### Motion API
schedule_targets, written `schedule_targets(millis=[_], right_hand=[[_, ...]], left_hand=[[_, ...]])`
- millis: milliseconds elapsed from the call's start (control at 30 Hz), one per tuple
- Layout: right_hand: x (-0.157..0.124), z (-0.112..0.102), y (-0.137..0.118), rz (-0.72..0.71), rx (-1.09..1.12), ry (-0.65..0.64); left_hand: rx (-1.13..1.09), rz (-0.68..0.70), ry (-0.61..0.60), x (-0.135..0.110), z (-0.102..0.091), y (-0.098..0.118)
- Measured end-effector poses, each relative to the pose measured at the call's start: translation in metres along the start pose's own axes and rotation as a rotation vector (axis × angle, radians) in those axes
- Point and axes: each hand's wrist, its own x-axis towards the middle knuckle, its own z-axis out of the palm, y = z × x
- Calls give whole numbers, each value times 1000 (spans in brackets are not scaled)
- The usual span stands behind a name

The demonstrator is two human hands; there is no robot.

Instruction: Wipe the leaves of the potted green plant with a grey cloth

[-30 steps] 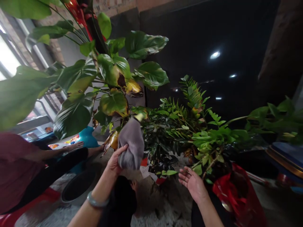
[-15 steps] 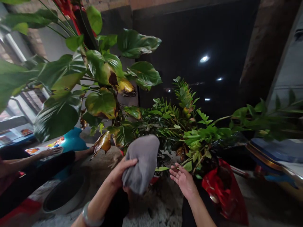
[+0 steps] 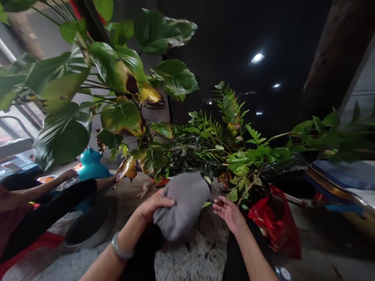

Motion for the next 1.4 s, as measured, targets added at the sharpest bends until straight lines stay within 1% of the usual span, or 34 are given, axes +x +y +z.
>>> schedule_targets(millis=[67, 100, 133, 167, 233, 300, 367, 400, 433, 467, 500, 567, 633, 667, 700, 733, 767, 833, 900, 933, 967, 1000, 1033, 1067, 1133, 1200, 1233, 1267, 1300, 1333, 1400], right_hand=[[0, 2, -1, -8, 1, -3], [-1, 3, -1, -15, 5, -8], [-1, 4, -1, -24, 12, -12], [-1, 5, -1, -35, 19, -17], [-1, 5, 1, -52, 29, -23], [0, 4, 2, -62, 28, -19], [2, 1, 3, -63, 17, -8], [3, 0, 4, -62, 10, -3], [3, -1, 3, -59, 4, 1], [4, -2, 3, -56, -1, 2], [4, -2, 3, -53, -5, 1], [4, -1, 1, -49, -10, -3], [3, 1, 0, -50, -13, -4], [3, 1, 0, -53, -12, -5], [2, 2, 0, -58, -10, -6], [1, 3, 0, -64, -7, -6], [1, 3, 0, -68, -4, -6], [0, 2, 1, -68, -4, 1], [1, 0, 2, -55, -16, 22], [1, -2, 3, -45, -26, 36], [2, -4, 3, -36, -37, 49], [3, -6, 3, -28, -46, 59], [4, -7, 4, -23, -52, 64], [4, -7, 4, -23, -55, 65], [5, -7, 4, -32, -50, 57], [3, -3, 4, -46, -42, 46], [2, -1, 4, -52, -39, 40], [1, 1, 4, -58, -34, 30], [0, 3, 4, -61, -28, 15], [0, 4, 4, -61, -22, -5], [0, 5, 5, -61, -13, -47]], left_hand=[[-129, 132, 118, 7, 4, 26], [-179, 171, 177, 14, 7, 35], [-208, 191, 220, 22, 11, 38], [-209, 195, 240, 30, 15, 37], [-119, 147, 231, 43, 19, 19], [59, 37, 166, 47, 16, -9], [212, -75, 64, 41, 7, -33], [246, -108, 12, 36, 2, -39], [243, -119, -29, 31, -2, -40], [202, -102, -49, 27, -6, -35], [130, -58, -48, 24, -9, -26], [-46, 77, -16, 24, -10, 0], [-178, 211, 26, 33, -7, 25], [-200, 253, 51, 38, -3, 32], [-185, 269, 85, 44, 0, 34], [-144, 260, 123, 49, 3, 30], [-91, 234, 159, 52, 6, 21], [22, 143, 199, 51, 11, -8], [87, 57, 168, 39, 12, -38], [124, 0, 123, 31, 11, -49], [151, -51, 78, 23, 10, -55], [168, -88, 31, 16, 8, -56], [166, -98, -12, 9, 6, -51], [136, -70, -41, 5, 5, -42], [3, 70, -55, 5, 1, -15], [-168, 220, -19, 14, 0, 11], [-235, 255, 21, 20, 0, 19], [-274, 250, 74, 26, 0, 23], [-281, 214, 133, 31, 1, 22], [-268, 162, 189, 35, 3, 16], [-204, 46, 260, 35, 5, -7]])
